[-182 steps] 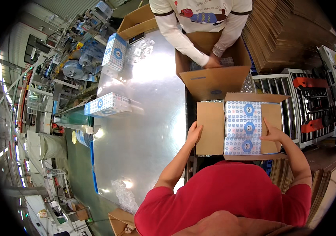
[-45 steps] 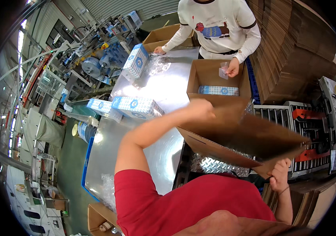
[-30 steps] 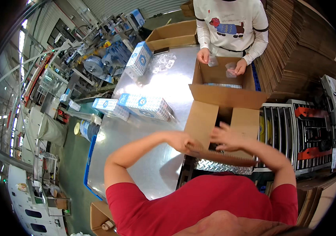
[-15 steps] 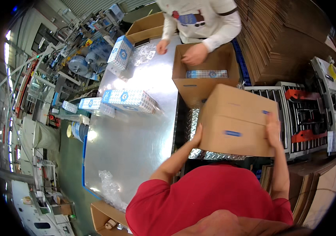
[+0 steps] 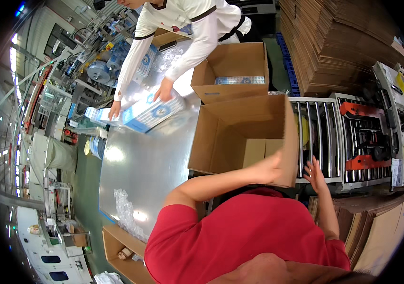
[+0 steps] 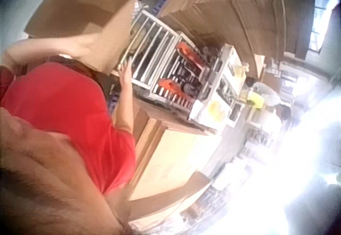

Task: The person places blue and white packages into cardboard boxes and puts the filled boxes onto a roller conveyor belt.

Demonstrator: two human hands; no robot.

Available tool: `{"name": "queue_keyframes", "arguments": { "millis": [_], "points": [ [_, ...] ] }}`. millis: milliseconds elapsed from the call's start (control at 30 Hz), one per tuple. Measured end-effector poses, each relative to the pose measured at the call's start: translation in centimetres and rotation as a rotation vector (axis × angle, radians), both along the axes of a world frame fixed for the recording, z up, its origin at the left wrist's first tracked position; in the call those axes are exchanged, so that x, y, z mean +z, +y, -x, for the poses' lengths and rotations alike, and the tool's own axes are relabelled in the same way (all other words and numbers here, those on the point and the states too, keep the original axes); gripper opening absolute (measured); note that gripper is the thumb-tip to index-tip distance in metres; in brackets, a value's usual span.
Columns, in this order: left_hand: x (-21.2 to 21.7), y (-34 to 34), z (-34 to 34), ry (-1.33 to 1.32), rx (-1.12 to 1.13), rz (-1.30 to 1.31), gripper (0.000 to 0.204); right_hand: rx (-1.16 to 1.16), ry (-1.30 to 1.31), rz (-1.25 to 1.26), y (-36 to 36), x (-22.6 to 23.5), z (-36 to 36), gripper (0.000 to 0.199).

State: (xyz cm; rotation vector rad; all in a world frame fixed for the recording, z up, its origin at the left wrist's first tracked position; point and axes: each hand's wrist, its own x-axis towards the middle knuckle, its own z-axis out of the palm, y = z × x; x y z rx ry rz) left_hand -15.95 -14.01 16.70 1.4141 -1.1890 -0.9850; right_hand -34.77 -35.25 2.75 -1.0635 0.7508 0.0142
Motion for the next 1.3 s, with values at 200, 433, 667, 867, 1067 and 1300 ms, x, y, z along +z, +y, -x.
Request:
{"name": "queue_keyframes", "arguments": {
  "millis": [200,433,667,867,1067,1300],
  "points": [
    [1.8,-4.1,3.4,-0.311,-0.284,-0.263,0.046,0.091,-0.238,0.906,1.6,9.2,-4.3,0.069],
    [-4.5,9.8,-11.4,-1.109,0.152,-0.621,0.072,0.049,0.017,0.036,-1.5,4.0,0.1,0.047],
    [-5.5,11.5,-13.2,-0.36,0.687,0.187,0.053,0.009,0.073,0.163,-3.3,3.5,2.7,0.043],
    [-14.9,17.5,-12.8,-0.931,0.444,-0.57,0.083,0.008,0.167,0.203,-3.6,3.4,3.2,0.039],
    [-24.5,13.4,-10.4,0.096,0.336,-0.368,0.069,0.022,0.313,0.323,-2.7,6.0,-1.1,0.035],
    [-14.3,19.6,-15.4,-0.368,0.387,-0.638,0.046,0.317,0.266,0.477,1.3,6.3,-9.9,0.034]
  ]
}}
